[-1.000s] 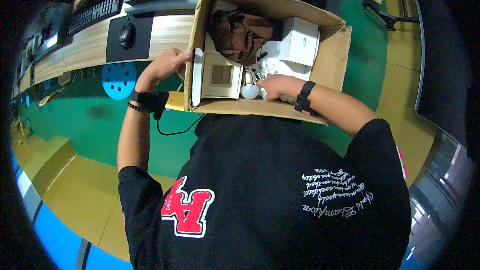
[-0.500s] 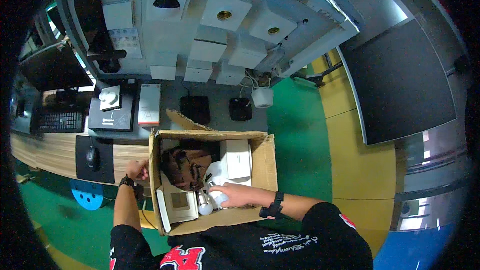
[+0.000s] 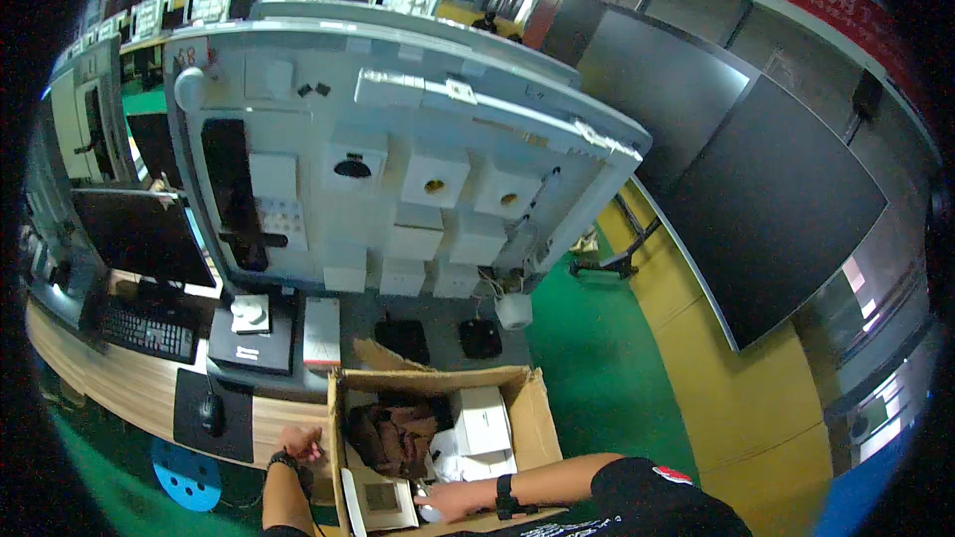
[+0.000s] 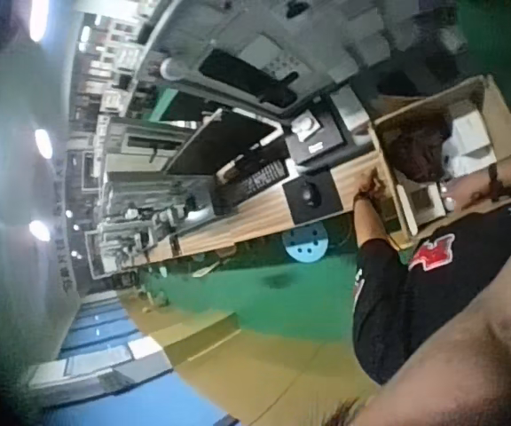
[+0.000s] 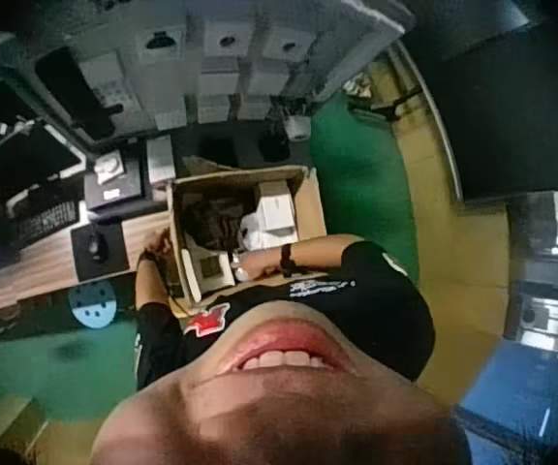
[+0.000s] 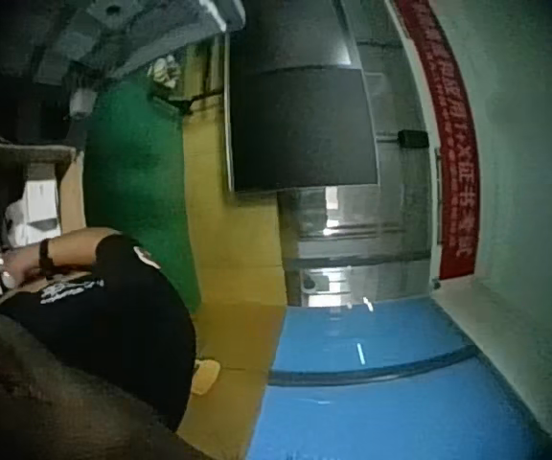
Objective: The person takes white light bulbs from a cardboard box and screws them into sockets on a wall-mounted fixture. They repeat this process for multiple sockets, then place the box on the floor and walk away.
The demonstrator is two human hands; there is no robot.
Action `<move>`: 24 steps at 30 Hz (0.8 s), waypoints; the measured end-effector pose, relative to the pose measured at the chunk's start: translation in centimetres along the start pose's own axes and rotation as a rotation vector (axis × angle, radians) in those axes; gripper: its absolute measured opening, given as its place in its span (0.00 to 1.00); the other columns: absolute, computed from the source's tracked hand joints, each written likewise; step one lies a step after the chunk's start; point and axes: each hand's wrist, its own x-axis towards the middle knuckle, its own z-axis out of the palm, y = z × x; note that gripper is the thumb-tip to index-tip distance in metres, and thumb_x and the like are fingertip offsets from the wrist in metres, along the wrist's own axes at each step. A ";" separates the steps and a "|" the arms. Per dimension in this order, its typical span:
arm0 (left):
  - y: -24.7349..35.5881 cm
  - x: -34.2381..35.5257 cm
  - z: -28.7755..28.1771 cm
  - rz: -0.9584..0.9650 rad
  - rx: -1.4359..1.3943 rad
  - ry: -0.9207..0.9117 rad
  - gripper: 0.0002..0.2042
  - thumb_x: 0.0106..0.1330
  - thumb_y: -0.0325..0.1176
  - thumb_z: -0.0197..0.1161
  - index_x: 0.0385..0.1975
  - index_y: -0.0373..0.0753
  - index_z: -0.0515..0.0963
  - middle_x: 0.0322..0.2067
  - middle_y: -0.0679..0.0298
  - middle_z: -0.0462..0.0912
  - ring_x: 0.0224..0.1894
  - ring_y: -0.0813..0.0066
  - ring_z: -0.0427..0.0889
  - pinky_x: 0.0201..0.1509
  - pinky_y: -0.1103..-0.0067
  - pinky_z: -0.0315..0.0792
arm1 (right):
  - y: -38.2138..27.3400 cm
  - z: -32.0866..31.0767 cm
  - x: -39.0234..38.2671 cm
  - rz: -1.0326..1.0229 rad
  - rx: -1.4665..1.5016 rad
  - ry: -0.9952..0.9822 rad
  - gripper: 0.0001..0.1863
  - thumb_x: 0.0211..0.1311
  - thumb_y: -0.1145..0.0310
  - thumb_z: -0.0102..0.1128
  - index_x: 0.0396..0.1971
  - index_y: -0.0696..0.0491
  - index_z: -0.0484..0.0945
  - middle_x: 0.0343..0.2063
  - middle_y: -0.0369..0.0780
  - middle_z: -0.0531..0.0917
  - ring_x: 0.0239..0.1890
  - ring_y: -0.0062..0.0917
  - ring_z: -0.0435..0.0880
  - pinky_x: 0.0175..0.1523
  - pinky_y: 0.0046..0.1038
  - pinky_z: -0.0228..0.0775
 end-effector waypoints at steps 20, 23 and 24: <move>-0.8 0.4 -1.1 -0.068 0.036 -0.006 0.23 0.62 0.48 0.57 0.13 0.36 0.71 0.12 0.57 0.78 0.09 0.71 0.74 0.11 0.79 0.66 | -6.1 -23.9 -27.0 0.278 -0.045 1.284 0.25 0.47 0.69 0.61 0.50 0.46 0.70 0.43 0.42 0.71 0.48 0.31 0.72 0.52 0.30 0.65; -1.0 1.3 0.1 -0.064 -0.084 -0.053 0.23 0.62 0.49 0.57 0.12 0.37 0.71 0.11 0.59 0.77 0.09 0.72 0.73 0.10 0.79 0.63 | -3.5 -28.7 -28.6 0.373 -0.209 1.405 0.24 0.51 0.61 0.62 0.50 0.45 0.71 0.37 0.48 0.72 0.38 0.39 0.76 0.46 0.33 0.69; -1.1 1.5 0.0 -0.044 -0.040 -0.031 0.23 0.61 0.50 0.57 0.11 0.37 0.71 0.11 0.59 0.77 0.08 0.73 0.72 0.09 0.79 0.63 | -3.2 -29.9 -28.8 0.383 -0.207 1.406 0.24 0.51 0.62 0.61 0.50 0.46 0.71 0.37 0.49 0.73 0.39 0.41 0.76 0.46 0.33 0.69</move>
